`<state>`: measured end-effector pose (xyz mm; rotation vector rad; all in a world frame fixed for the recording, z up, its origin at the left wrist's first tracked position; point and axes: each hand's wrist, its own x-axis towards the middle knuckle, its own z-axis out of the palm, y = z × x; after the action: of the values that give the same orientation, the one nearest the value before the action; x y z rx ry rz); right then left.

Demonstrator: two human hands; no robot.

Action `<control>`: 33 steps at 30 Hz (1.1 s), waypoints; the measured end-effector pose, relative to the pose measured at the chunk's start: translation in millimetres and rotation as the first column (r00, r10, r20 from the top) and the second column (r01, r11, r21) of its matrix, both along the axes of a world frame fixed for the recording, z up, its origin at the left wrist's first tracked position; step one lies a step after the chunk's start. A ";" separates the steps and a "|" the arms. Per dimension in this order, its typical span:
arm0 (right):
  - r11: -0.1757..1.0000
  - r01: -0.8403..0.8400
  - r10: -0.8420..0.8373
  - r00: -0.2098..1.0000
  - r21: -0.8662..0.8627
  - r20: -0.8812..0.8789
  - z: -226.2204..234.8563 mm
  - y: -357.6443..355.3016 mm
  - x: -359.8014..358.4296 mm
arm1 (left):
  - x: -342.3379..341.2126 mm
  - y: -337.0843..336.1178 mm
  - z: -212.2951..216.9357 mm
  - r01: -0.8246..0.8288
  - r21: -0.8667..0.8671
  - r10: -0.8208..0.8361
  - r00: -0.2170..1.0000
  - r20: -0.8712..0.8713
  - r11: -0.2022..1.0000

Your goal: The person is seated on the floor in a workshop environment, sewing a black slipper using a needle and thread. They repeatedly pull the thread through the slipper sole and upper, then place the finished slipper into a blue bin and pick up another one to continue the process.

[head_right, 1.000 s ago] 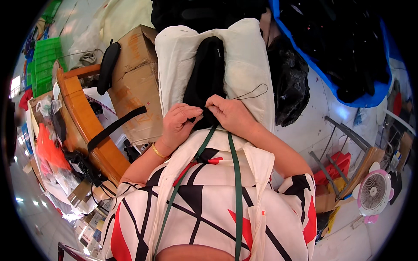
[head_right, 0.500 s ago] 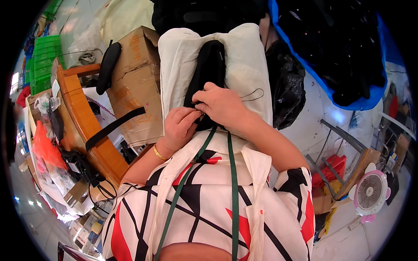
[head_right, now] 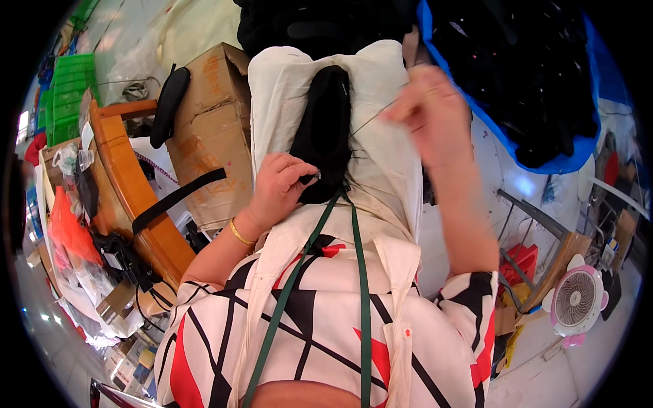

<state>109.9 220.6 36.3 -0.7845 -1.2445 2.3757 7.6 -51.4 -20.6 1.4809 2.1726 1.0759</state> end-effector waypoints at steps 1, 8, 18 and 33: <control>0.995 0.085 -0.091 0.989 -0.049 -0.118 8.0 27.9 7.6 | -1.5 0.9 1.0 0.005 -0.017 -0.004 1.000 0.023 1.000; 0.563 0.703 -0.538 0.711 0.435 -0.453 59.0 96.0 45.4 | -8.9 7.2 6.1 0.077 -0.076 -0.068 0.991 0.115 0.994; 0.658 -0.529 0.351 0.845 0.535 0.404 -44.9 -74.3 23.4 | 2.2 8.3 9.9 -0.072 -0.047 0.073 0.997 0.014 0.996; 0.456 -0.597 0.371 0.801 0.660 0.469 -45.3 -96.2 34.5 | 13.0 1.7 -9.5 -0.157 0.076 0.157 0.988 0.001 0.985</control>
<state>144.4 124.4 -9.0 -0.4508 -2.6814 1.6948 20.5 -49.7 -30.1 1.3622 2.3078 1.2199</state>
